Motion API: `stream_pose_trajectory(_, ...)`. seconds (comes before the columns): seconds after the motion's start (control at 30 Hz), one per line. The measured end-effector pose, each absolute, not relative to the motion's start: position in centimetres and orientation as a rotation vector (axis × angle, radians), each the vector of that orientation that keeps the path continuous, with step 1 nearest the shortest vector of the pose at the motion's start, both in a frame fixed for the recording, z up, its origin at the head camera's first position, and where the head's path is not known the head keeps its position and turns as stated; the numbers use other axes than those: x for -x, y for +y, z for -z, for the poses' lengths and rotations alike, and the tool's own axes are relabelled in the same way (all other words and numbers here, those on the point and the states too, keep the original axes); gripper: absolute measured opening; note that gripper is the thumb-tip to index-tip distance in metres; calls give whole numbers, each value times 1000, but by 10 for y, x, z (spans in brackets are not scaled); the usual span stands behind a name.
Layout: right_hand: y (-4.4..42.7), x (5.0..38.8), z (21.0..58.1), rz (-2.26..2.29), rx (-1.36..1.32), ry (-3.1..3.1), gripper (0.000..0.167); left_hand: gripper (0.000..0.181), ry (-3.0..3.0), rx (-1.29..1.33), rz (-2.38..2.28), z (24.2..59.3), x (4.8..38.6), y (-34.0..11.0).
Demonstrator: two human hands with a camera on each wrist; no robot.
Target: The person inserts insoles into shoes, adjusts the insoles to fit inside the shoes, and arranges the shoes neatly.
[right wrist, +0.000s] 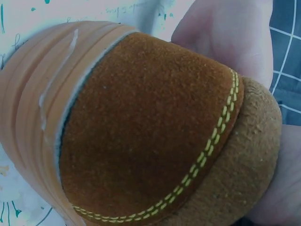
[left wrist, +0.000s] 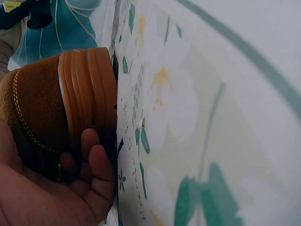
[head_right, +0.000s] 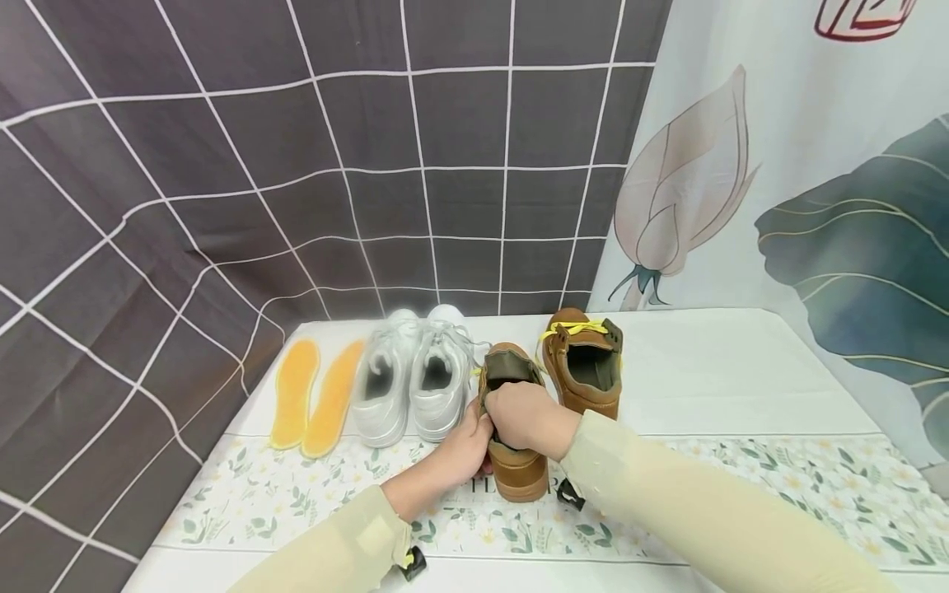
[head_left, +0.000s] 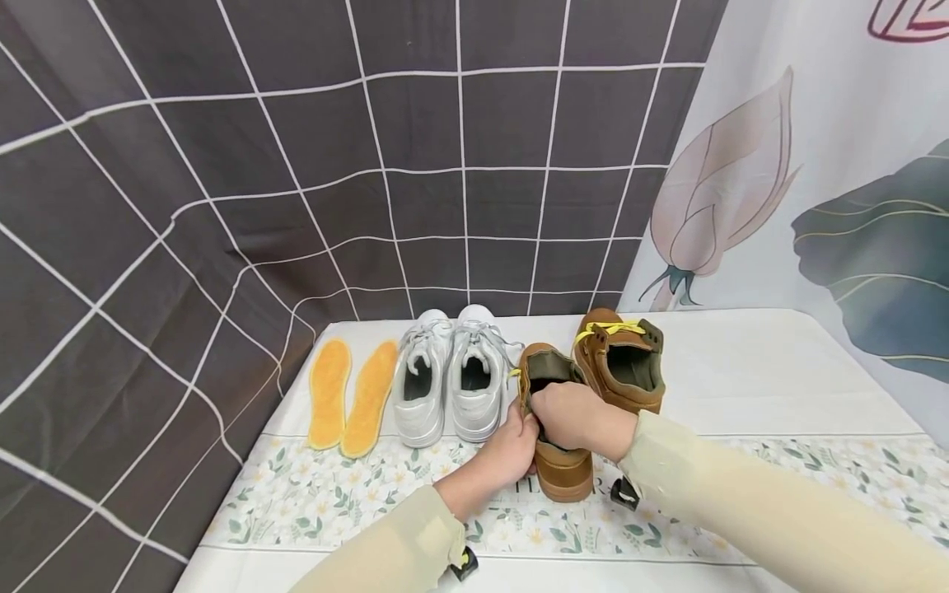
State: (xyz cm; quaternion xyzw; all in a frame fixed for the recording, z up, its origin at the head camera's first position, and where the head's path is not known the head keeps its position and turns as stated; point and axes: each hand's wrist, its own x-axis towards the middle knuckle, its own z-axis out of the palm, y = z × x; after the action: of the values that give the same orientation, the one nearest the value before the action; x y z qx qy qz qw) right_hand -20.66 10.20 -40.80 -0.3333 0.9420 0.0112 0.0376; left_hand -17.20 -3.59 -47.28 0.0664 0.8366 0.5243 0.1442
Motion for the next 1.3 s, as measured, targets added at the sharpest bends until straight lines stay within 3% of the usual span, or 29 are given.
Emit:
stream_pose_trajectory(0.2, 102, 211, 399, -70, 991, 2714, 14, 57, 2399, -208, -1520, 473, 172, -37)
stream_pose_trajectory(0.63, 105, 218, 389, -142, 897, 2554, 17, 62, 2436, -213, -1473, 470, 172, -37)
stream_pose_trajectory(0.93, 102, 216, 403, -395, 1145, 2661, 18, 59, 2432, -205, -1458, 468, 171, -36)
stream_pose_trajectory(1.07, 103, 214, 406, -367, 1181, 2717, 9, 59, 2423, -197, -1504, 469, 171, -34)
stream_pose_trajectory(1.3, 113, 213, 407, -99, 1195, 2803, 23, 60, 2336, -172, -1625, 474, 171, -36)
